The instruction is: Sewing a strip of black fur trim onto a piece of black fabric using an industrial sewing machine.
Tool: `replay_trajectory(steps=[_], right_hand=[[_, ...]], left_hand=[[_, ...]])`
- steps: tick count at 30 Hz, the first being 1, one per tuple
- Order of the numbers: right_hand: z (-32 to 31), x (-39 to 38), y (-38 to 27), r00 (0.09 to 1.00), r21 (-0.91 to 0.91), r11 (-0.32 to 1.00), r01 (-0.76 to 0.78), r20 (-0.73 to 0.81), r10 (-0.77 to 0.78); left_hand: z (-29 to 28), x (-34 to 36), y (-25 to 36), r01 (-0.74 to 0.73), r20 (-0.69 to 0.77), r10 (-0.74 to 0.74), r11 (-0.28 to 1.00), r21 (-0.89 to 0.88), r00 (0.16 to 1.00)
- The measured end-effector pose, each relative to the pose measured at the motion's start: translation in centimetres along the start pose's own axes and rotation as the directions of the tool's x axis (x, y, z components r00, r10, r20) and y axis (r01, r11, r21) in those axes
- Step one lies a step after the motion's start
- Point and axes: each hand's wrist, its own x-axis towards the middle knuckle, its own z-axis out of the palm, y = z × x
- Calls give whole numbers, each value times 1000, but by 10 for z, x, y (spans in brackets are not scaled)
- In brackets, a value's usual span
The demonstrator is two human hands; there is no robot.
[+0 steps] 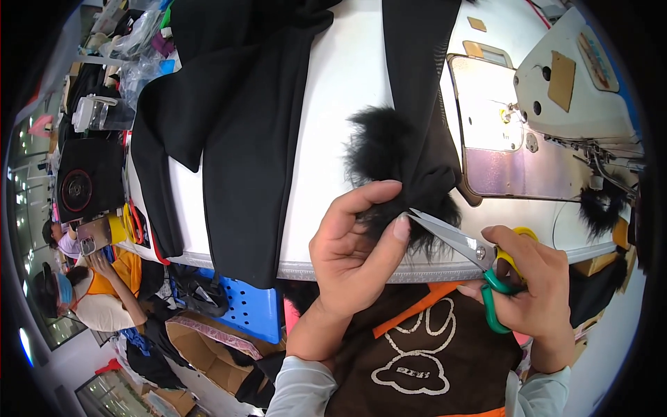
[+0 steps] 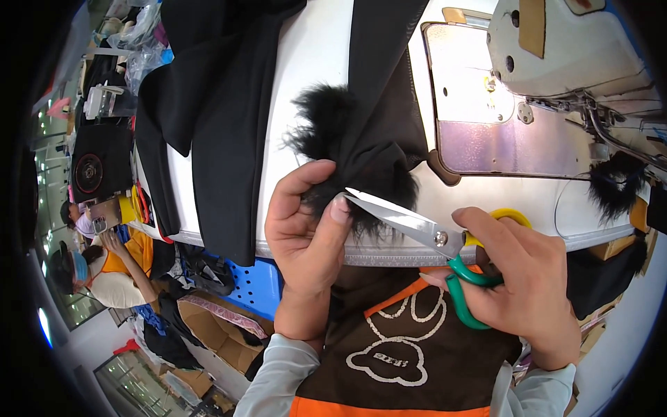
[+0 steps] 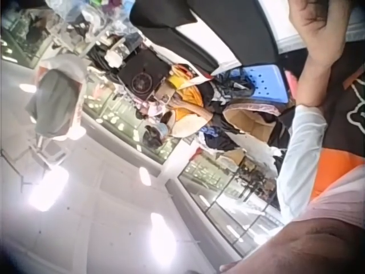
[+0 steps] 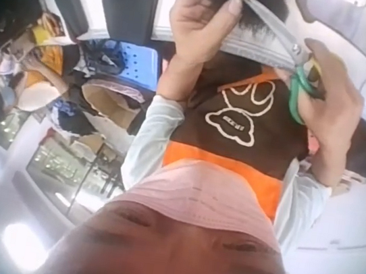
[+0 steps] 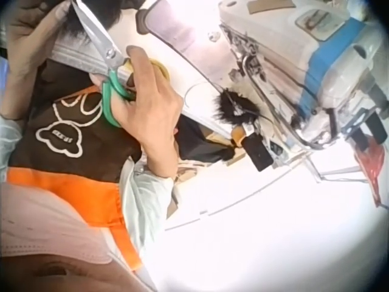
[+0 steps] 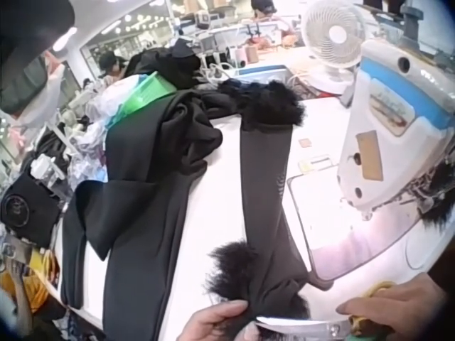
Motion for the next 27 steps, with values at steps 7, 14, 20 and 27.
replay_trajectory(steps=[7, 14, 20, 27], right_hand=[[-3, 2, 0, 1000, -30, 1000, -2, 28, 3], [-6, 3, -3, 1000, -46, 999, 5, 26, -3], [-10, 6, -4, 999, -87, 996, 25, 36, -22], [-8, 8, -2, 997, -113, 991, 73, 28, -71]], left_hand=[[1, 0, 0, 18, -14, -18, 1000, 21, 1000], [0, -1, 0, 1, 0, -1, 1000, 30, 1000], [3, 0, 2, -3, -23, 5, 997, 82, 1000], [2, 0, 4, 28, -26, -26, 997, 70, 999]])
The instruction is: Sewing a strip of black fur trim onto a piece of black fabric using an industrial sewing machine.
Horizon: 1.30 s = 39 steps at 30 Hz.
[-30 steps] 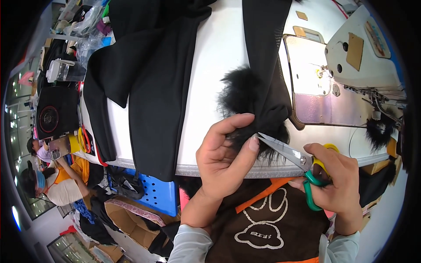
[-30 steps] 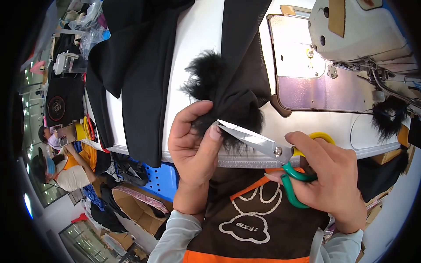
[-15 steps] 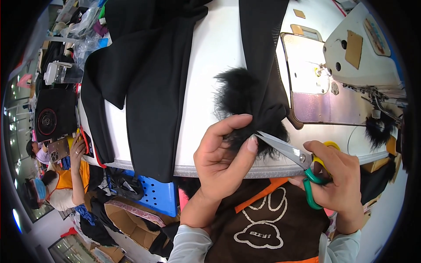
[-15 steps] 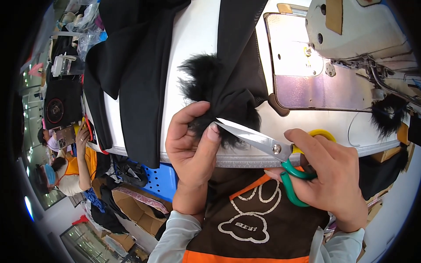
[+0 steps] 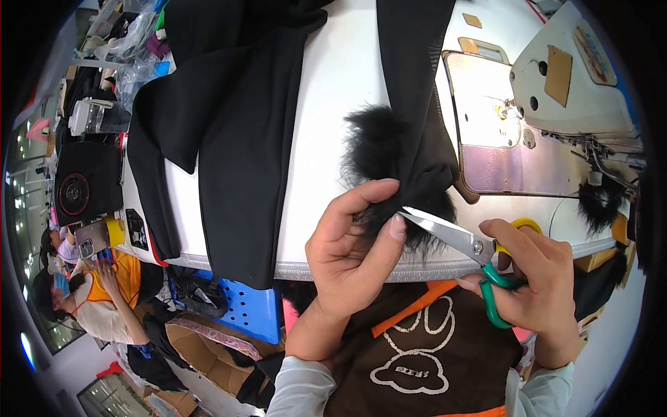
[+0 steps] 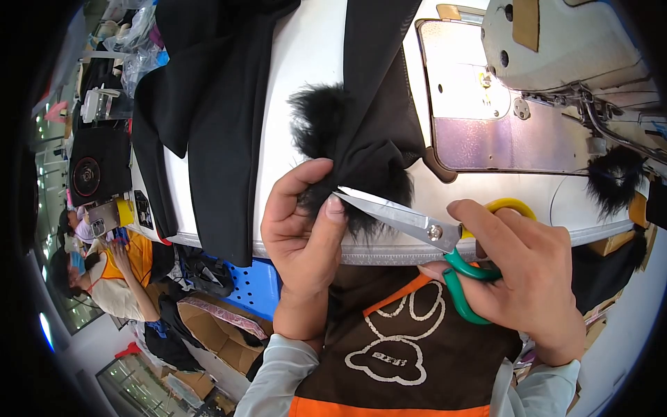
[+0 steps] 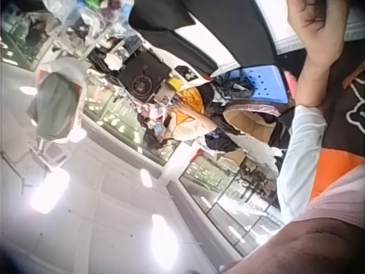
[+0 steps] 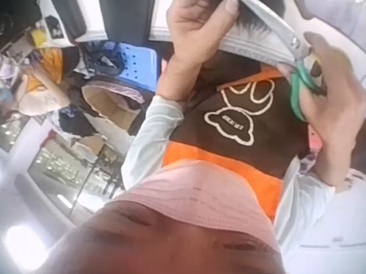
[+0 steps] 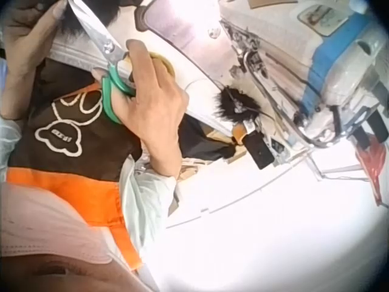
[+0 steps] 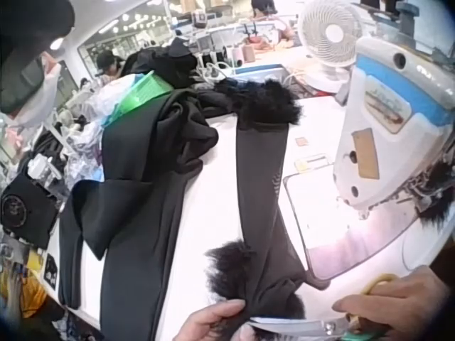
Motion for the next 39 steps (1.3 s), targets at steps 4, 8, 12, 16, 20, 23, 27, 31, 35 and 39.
replay_trajectory(steps=[4, 8, 12, 16, 20, 23, 27, 31, 35, 39], right_hand=[[0, -1, 2, 1000, 3, 1000, 23, -10, -23], [1, 1, 6, 999, 0, 999, 42, -12, -42], [4, 2, 9, 998, 32, 998, 55, -19, -55], [4, 1, 9, 999, 54, 998, 36, -6, -36], [4, 2, 8, 1000, 84, 996, 30, -2, -30], [5, 3, 7, 1000, 128, 992, 11, 6, -12], [4, 4, 5, 996, 255, 964, -73, 62, 59], [2, 4, 5, 995, 270, 959, -85, 80, 66], [3, 3, 7, 997, 244, 968, -59, 60, 46], [3, 3, 6, 998, 218, 975, -51, 45, 42]], left_hand=[[0, 0, 0, 8, 4, -8, 1000, -1, 1000], [0, 1, 0, 2, 2, -2, 1000, -11, 1000], [1, 2, -1, -7, -12, 7, 1000, -20, 1000], [1, 1, -1, -8, -8, 8, 1000, -19, 1000], [-2, 0, -1, -9, 8, 9, 1000, -27, 1000], [-2, 1, -3, -10, 6, 10, 999, -30, 1000], [-1, 0, -1, -4, -7, 4, 1000, -25, 1000], [-1, 0, -1, 2, -8, -2, 999, -42, 1000], [-1, 0, -1, 1, -9, -2, 1000, -29, 1000], [0, 1, -1, -14, -8, 14, 1000, 3, 1000]])
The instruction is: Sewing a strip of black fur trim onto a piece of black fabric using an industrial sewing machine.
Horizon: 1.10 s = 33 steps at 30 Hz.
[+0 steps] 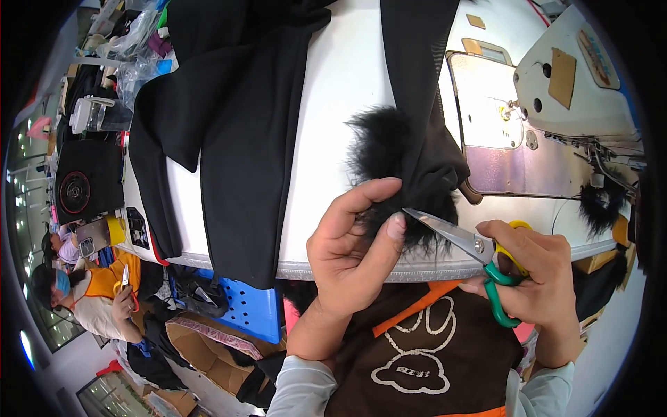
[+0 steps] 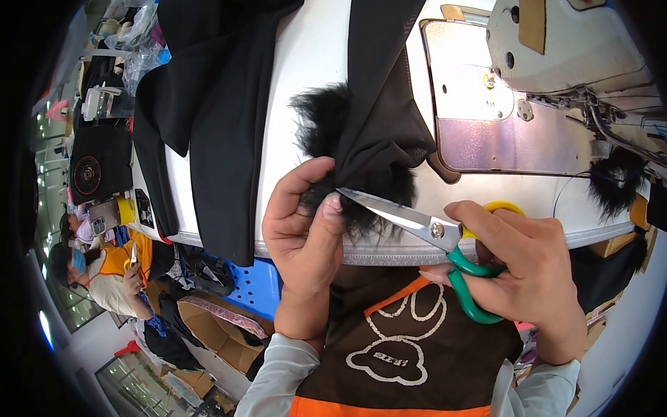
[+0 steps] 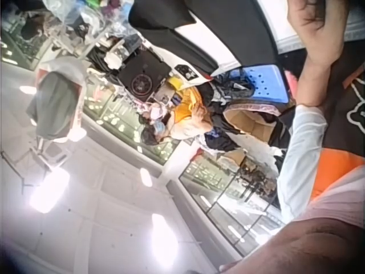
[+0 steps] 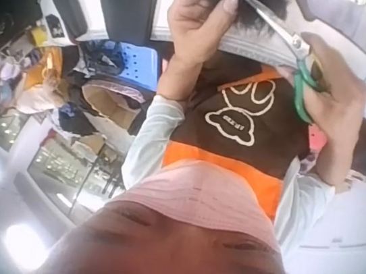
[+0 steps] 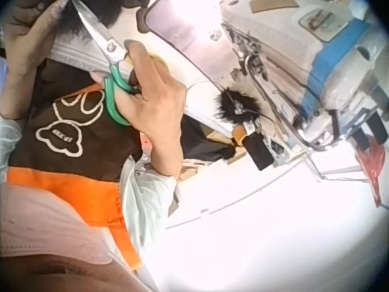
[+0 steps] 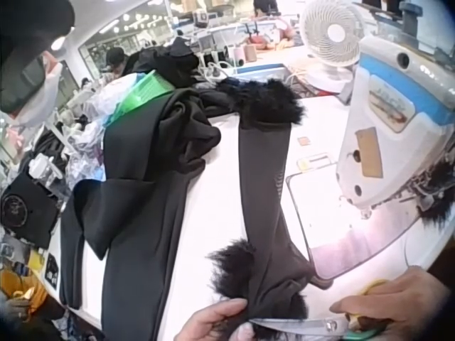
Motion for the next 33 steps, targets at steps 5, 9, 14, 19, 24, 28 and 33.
replay_trajectory(steps=[5, 9, 14, 19, 24, 28, 33], right_hand=[[0, 0, 2, 999, -32, 999, 38, -30, -39], [-1, 0, 3, 996, -92, 994, 66, -47, -71], [-2, 1, 5, 994, -94, 991, 91, -46, -95], [-4, 1, 5, 996, -108, 991, 80, -42, -84], [-4, 1, 4, 996, -92, 994, 53, -64, -59], [-10, -3, 6, 1000, -1, 1000, 15, -21, -15], [-19, -14, 10, 997, 244, 967, -76, 7, 77]], left_hand=[[-1, 0, -1, 4, 10, -4, 1000, -23, 1000], [-2, -1, -1, 8, 25, -8, 1000, -24, 1000], [-1, -1, -2, 4, 4, -4, 1000, -3, 1000], [0, 1, -1, 9, 7, -9, 1000, 17, 1000], [5, 2, 3, 37, -23, -37, 999, 1, 999], [-1, -1, -2, -27, -5, 27, 1000, -6, 1000], [-4, -6, -4, -14, -3, 14, 999, 49, 1000]])
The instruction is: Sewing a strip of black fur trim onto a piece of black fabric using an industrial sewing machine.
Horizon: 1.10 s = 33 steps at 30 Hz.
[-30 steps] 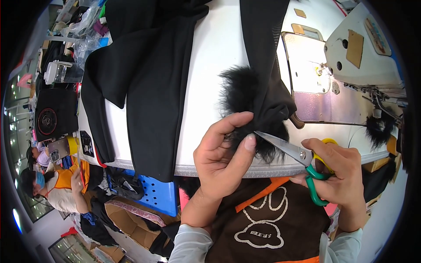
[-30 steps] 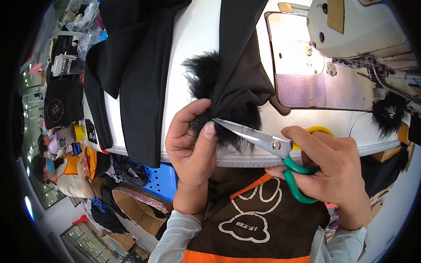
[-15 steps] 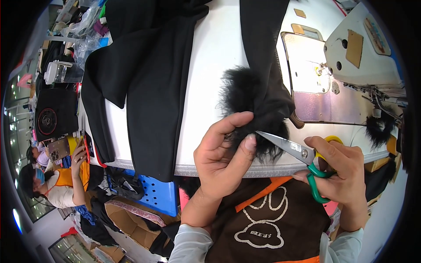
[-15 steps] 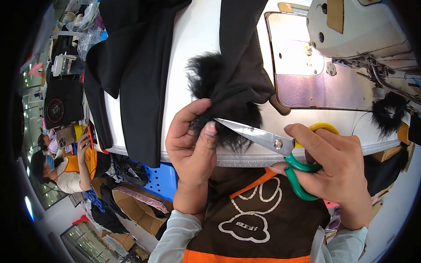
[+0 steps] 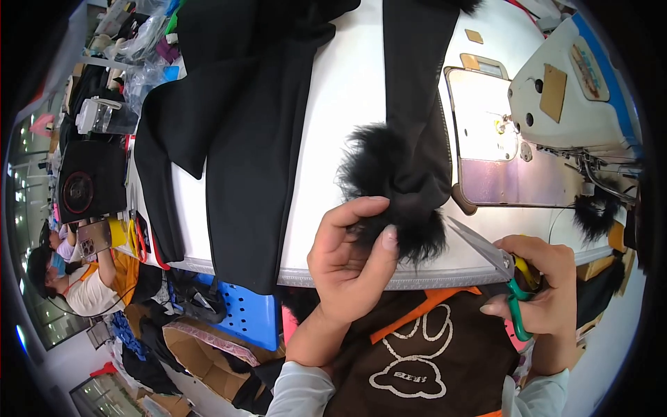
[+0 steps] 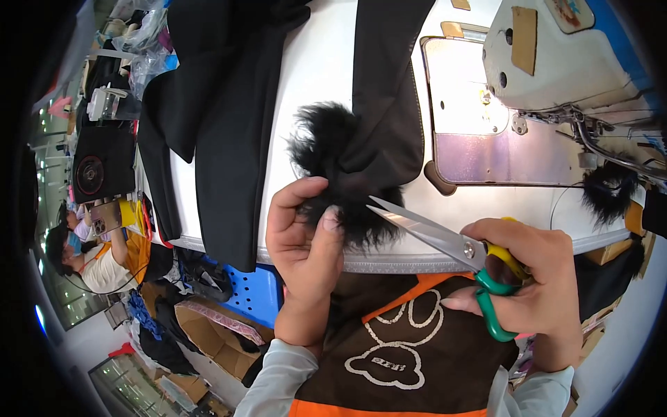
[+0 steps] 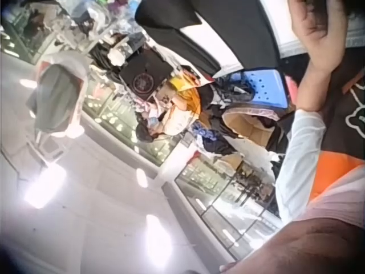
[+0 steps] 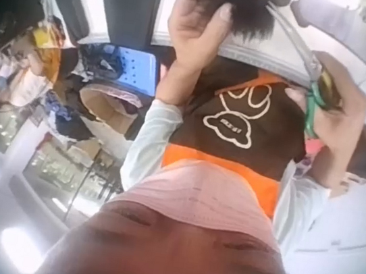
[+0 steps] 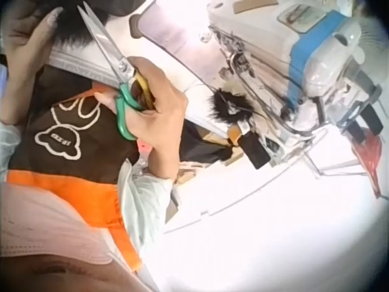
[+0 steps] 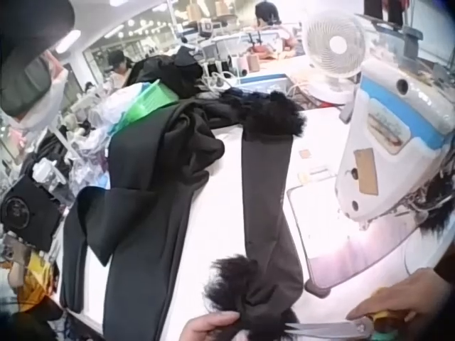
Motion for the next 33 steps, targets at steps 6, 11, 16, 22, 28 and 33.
replay_trajectory(steps=[6, 11, 16, 22, 28, 33], right_hand=[[9, -2, 2, 994, 81, 994, -73, -72, 78], [19, 3, 5, 994, 300, 951, -70, -56, 90], [31, 4, -2, 995, 256, 967, 0, -93, 24], [28, -11, 4, 990, 203, 975, -90, -86, 109], [30, -26, 10, 990, 191, 977, -94, -83, 111], [39, -25, 8, 988, 243, 964, -104, -86, 128]], left_hand=[[4, -3, -1, -27, -48, 28, 999, 18, 998], [0, -7, -4, -75, -22, 74, 997, -31, 997], [2, -7, 1, -108, 0, 108, 993, -47, 994], [4, -9, 3, -89, -96, 90, 996, 8, 991], [4, -24, 13, -20, -179, 21, 1000, 11, 984], [-1, -41, 19, 7, -211, -3, 1000, 19, 977]])
